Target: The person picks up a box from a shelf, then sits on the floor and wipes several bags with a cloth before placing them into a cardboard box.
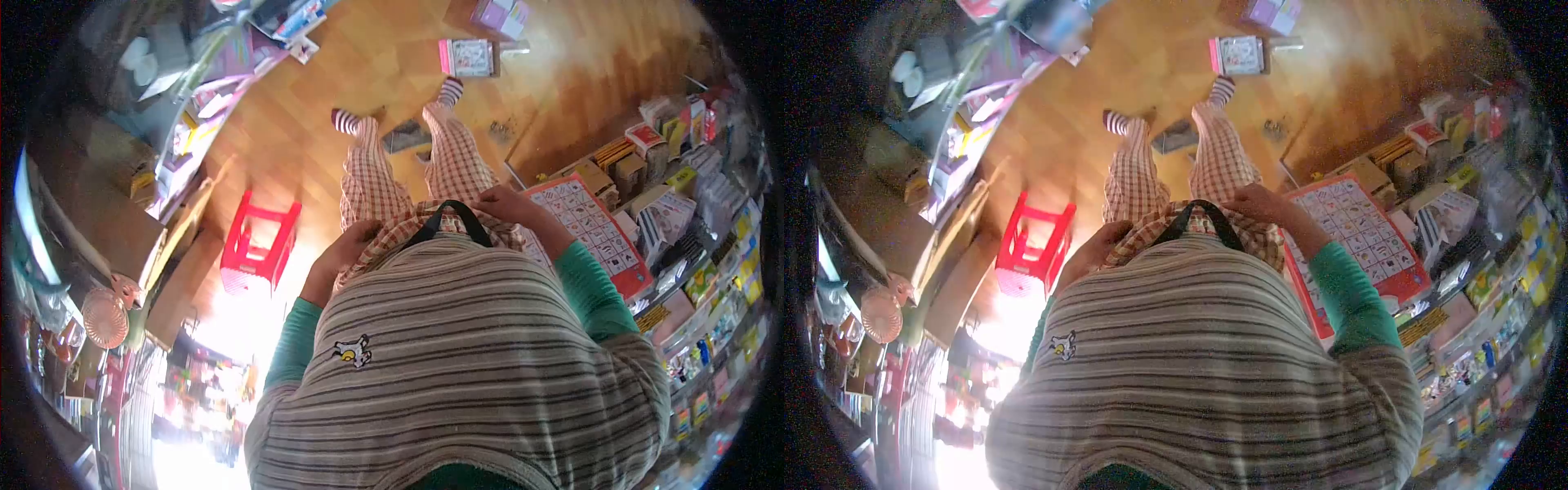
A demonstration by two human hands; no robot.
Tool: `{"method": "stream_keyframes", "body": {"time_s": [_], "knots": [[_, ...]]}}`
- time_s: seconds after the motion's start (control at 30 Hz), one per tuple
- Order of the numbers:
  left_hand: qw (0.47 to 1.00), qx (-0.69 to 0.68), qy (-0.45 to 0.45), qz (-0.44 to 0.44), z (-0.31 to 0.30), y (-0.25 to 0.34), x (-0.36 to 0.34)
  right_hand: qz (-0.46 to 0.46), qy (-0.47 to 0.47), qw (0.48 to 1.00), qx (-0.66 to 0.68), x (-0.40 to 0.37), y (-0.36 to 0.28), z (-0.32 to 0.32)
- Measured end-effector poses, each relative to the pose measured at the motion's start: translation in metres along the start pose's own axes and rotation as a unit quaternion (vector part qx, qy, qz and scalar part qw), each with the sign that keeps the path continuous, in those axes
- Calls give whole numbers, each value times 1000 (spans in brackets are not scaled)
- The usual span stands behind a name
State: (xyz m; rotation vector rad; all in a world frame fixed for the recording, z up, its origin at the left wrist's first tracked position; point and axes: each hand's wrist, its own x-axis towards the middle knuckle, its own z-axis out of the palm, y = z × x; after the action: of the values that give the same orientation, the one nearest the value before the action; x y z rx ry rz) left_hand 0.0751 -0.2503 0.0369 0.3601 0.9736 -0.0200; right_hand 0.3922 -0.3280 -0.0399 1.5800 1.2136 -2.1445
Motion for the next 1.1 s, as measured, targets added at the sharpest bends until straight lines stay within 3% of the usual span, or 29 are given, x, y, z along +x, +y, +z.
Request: {"method": "stream_keyframes", "body": {"time_s": [0.03, 0.1, 0.17, 0.2, 0.23, 0.27, 0.3, 0.37, 0.4, 0.43, 0.5, 0.6, 0.63, 0.7, 0.77, 0.83, 0.87, 0.93, 1.0, 1.1], "knots": [[1000, -10, 6, -18, -9, -11, 10, 39, -10, 999, 9, 0, 8, -3], [991, 45, -117, -53, -22, -21, 30, -4, -2, 997, 83, -15, 12, -13], [990, 46, -100, -88, -27, -29, 41, 143, -22, 973, 177, -12, 23, -24], [986, 43, -106, -124, -32, -41, 50, 143, -27, 973, 179, -4, 40, -24], [980, 41, -112, -159, -37, -52, 58, 102, 39, 983, 146, 6, 63, -18], [986, -23, -70, -152, -23, -17, 52, 62, 104, 986, 113, 15, 77, -15], [985, -23, -67, -158, -24, -12, 60, 62, 99, 986, 118, 20, 83, -19], [924, 195, -110, -310, -30, -5, 75, 98, 160, 970, 157, 31, 94, -31], [924, 196, -107, -312, -34, -10, 77, 64, 204, 968, 130, 44, 105, -32], [941, 165, -58, -291, -40, -22, 75, 61, 202, 968, 132, 51, 112, -36], [954, 134, -3, -268, -53, -25, 80, 90, 224, 930, 278, 66, 116, -46], [975, 128, 86, -159, -79, -21, 97, 98, 240, 903, 341, 91, 122, -55], [963, 131, 147, -187, -87, -21, 106, 94, 239, 904, 341, 100, 124, -58], [962, 148, 202, -109, -108, -30, 118, 86, 244, 887, 383, 122, 133, -59], [954, 149, 242, -94, -125, -42, 131, 101, 244, 885, 383, 148, 137, -57], [928, 232, 286, -61, -147, -65, 147, 117, 243, 884, 383, 177, 137, -56], [898, 324, 297, -4, -164, -89, 156, 119, 237, 912, 314, 191, 136, -54], [871, 378, 312, 23, -166, -99, 172, 78, 242, 959, 120, 228, 151, -46], [811, 471, 342, 60, -165, -117, 190, 58, 239, 966, 75, 265, 151, -33], [783, 503, 361, 62, -159, -144, 209, 3, 197, 980, -31, 340, 172, 5]]}}
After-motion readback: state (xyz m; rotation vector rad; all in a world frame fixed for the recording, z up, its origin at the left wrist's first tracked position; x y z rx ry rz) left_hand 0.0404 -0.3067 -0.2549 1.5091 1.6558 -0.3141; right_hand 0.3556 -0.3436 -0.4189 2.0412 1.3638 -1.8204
